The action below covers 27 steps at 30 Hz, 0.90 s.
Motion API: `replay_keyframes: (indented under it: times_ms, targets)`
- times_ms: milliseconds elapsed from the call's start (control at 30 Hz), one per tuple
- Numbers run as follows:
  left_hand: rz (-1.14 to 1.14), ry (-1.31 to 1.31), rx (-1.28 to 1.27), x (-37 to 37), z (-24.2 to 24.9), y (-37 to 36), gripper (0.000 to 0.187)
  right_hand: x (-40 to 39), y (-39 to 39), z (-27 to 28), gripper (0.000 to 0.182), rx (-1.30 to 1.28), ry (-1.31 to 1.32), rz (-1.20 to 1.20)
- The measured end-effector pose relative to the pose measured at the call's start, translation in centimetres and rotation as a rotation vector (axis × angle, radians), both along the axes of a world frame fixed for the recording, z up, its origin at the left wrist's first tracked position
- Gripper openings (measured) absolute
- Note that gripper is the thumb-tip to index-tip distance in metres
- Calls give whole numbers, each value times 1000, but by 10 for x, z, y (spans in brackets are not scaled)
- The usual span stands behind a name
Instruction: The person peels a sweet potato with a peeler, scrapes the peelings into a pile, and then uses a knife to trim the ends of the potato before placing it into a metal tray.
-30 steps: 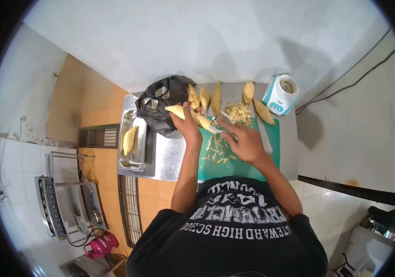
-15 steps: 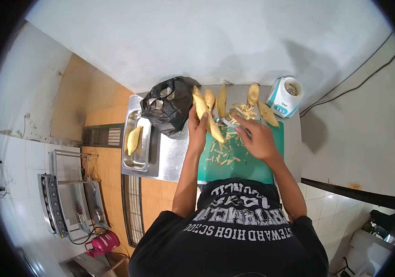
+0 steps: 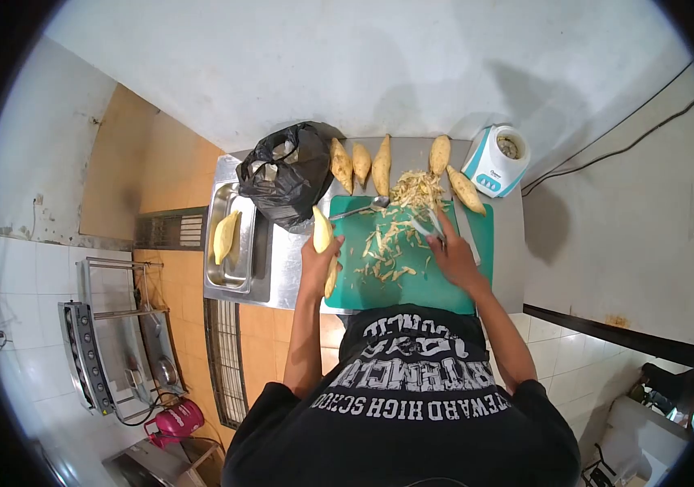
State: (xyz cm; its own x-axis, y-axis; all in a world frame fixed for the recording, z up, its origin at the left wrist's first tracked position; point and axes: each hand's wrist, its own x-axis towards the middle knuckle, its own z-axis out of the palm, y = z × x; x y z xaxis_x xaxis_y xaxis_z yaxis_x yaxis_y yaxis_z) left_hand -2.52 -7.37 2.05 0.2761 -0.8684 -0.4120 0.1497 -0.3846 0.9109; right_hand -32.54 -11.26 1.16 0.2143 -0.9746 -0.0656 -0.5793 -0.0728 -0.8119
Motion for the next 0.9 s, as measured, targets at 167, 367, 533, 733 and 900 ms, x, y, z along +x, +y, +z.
replay_keyframes:
  times_ms: [167,367,533,733,900]
  targets:
    - [-91,103,51,-32,-21,12,42,2,31,-39,48,-42,-175,-120]
    - [-109,158,52,-53,-30,10,44,-2,42,-65,33,438,-504,-359]
    - [-16,101,96,-43,-40,17,44,-3,35,-71,33,580,-588,-429]
    - [15,118,52,-33,-38,7,38,-2,31,-73,34,622,-566,-404]
    - [-56,208,41,-62,-37,-5,38,7,16,-54,40,326,-604,-334]
